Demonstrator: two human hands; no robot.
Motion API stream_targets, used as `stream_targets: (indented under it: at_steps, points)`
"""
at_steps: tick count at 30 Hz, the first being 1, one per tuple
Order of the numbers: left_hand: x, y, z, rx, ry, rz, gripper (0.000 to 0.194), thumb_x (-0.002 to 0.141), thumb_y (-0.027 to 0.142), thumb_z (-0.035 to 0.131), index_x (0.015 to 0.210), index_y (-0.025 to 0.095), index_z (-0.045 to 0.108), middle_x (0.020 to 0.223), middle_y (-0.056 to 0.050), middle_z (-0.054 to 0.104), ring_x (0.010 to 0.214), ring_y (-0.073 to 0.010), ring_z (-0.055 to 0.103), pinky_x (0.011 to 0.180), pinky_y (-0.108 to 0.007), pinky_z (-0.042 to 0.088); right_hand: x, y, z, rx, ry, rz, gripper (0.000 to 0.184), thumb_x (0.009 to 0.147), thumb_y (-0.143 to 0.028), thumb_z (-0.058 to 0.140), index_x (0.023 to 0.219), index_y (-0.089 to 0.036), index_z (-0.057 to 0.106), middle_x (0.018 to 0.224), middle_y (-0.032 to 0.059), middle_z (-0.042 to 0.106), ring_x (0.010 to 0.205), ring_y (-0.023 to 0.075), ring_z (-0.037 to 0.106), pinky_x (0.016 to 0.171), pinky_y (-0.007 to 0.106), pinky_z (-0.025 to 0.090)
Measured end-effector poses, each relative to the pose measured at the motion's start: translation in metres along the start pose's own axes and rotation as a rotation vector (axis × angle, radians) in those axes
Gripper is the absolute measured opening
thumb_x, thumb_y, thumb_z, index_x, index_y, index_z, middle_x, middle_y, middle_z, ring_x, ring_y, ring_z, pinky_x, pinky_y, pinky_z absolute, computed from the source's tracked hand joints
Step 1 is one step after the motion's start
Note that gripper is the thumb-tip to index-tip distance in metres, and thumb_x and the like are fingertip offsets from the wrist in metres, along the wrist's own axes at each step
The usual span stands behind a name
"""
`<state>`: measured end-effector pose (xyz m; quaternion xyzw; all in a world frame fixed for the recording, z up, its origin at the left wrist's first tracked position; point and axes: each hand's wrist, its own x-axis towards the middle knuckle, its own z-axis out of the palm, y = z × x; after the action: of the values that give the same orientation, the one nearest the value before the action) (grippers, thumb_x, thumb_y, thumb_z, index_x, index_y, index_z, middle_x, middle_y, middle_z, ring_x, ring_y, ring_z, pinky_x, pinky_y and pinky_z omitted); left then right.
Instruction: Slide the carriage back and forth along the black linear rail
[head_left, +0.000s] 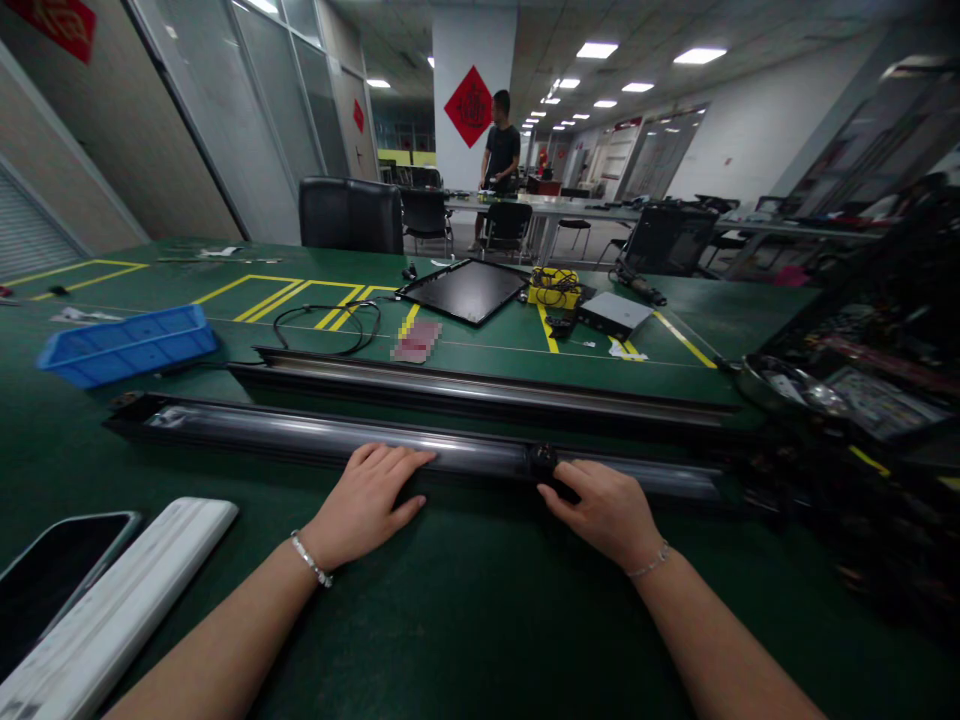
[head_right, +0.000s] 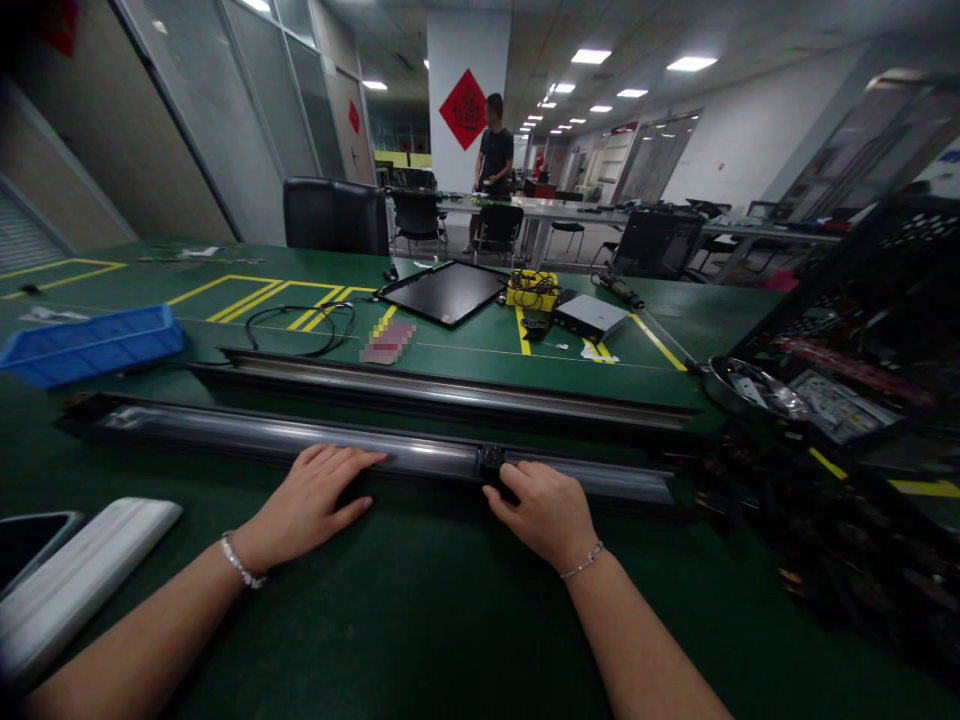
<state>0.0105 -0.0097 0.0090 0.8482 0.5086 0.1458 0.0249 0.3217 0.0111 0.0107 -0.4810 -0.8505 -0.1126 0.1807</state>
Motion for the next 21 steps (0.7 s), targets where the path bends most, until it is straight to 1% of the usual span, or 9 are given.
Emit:
stream_targets:
  at_steps: [4, 12, 21]
  points:
    - [-0.0007, -0.0007, 0.0002, 0.005, -0.008, 0.000, 0.045, 0.083, 0.034, 0.050, 0.127, 0.028, 0.043, 0.112, -0.003, 0.059, 0.099, -0.0206, 0.051, 0.093, -0.040, 0.031, 0.0003, -0.0004, -0.0004, 0.007, 0.006, -0.011, 0.025, 0.085, -0.038, 0.047, 0.076, -0.020, 0.062, 0.070, 0.0026, 0.064, 0.062, 0.0124, 0.055, 0.054, 0.024, 0.031]
    - [-0.0014, -0.0003, -0.0002, 0.009, -0.010, 0.007, 0.045, 0.084, 0.033, 0.049, 0.127, 0.027, 0.042, 0.113, -0.003, 0.059, 0.100, -0.0206, 0.051, 0.094, -0.040, 0.030, -0.0002, 0.0004, 0.0017, 0.014, 0.025, -0.034, 0.026, 0.085, -0.038, 0.048, 0.068, -0.020, 0.058, 0.064, 0.0010, 0.059, 0.059, 0.0115, 0.053, 0.055, 0.024, 0.031]
    - [-0.0015, -0.0002, -0.0012, 0.009, -0.008, 0.009, 0.044, 0.084, 0.033, 0.049, 0.127, 0.027, 0.042, 0.113, -0.004, 0.059, 0.100, -0.0207, 0.050, 0.094, -0.040, 0.030, -0.0013, 0.0023, 0.0010, 0.044, 0.017, -0.032, 0.027, 0.085, -0.038, 0.048, 0.071, -0.019, 0.060, 0.065, 0.0019, 0.060, 0.061, 0.0115, 0.054, 0.055, 0.024, 0.031]
